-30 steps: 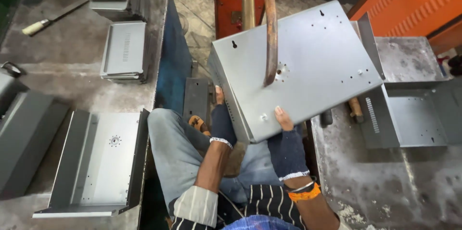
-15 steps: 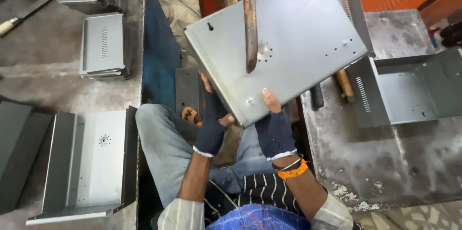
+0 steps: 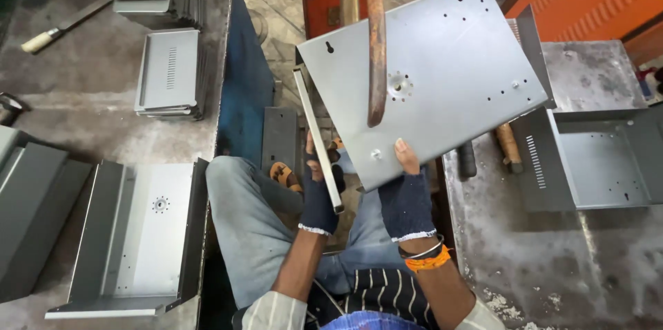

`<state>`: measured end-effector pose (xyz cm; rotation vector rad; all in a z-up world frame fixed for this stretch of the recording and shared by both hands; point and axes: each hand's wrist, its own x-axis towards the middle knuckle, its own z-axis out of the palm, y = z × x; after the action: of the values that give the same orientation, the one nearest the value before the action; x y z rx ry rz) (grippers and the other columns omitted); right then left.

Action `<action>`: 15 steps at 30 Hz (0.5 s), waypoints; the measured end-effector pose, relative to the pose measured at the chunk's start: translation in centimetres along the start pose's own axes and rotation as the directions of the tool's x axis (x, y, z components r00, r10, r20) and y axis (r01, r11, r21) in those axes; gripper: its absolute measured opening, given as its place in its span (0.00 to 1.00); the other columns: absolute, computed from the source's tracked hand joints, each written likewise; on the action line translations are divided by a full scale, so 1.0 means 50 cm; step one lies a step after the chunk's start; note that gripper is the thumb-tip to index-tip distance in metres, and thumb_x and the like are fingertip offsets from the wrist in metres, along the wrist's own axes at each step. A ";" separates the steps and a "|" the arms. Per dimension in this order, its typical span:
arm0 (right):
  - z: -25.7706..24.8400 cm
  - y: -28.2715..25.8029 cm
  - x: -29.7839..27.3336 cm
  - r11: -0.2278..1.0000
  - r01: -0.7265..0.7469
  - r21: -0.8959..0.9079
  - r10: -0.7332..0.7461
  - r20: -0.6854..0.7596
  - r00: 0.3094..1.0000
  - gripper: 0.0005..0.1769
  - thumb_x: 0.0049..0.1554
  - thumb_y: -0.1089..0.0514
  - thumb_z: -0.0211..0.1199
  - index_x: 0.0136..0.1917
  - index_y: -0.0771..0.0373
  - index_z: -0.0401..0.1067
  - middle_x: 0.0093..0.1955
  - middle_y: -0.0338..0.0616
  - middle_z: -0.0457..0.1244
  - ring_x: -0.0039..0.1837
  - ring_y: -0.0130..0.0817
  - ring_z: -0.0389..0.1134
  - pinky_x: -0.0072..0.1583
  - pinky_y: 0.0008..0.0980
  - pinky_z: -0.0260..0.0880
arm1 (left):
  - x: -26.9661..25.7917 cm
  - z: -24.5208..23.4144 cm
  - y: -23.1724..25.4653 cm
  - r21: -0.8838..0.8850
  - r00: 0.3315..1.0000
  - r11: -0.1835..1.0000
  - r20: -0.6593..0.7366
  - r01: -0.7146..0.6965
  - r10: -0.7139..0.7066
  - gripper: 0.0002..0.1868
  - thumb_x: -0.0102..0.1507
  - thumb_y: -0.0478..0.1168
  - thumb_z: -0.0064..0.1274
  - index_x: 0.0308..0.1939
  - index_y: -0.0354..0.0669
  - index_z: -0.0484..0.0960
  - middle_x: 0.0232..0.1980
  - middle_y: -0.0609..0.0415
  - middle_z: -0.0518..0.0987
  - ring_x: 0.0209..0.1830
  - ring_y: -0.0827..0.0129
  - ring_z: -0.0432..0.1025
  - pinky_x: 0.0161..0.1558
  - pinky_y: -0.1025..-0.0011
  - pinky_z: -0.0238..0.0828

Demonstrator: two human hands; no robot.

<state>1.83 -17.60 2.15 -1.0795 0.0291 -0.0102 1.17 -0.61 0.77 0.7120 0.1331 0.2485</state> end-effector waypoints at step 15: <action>0.054 -0.097 -0.022 0.396 0.527 -0.752 -0.401 0.375 0.836 0.34 0.56 0.78 0.56 0.73 0.61 0.61 0.77 0.52 0.58 0.80 0.47 0.58 0.80 0.40 0.54 | 0.031 0.099 0.031 0.189 0.993 0.975 0.006 -0.114 0.115 0.52 0.66 0.65 0.51 0.84 0.51 0.42 0.83 0.49 0.52 0.79 0.59 0.54 0.75 0.60 0.54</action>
<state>0.85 -17.48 7.74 -2.0545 -0.4565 -0.4959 3.40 -2.17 5.42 0.9094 0.1214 0.3509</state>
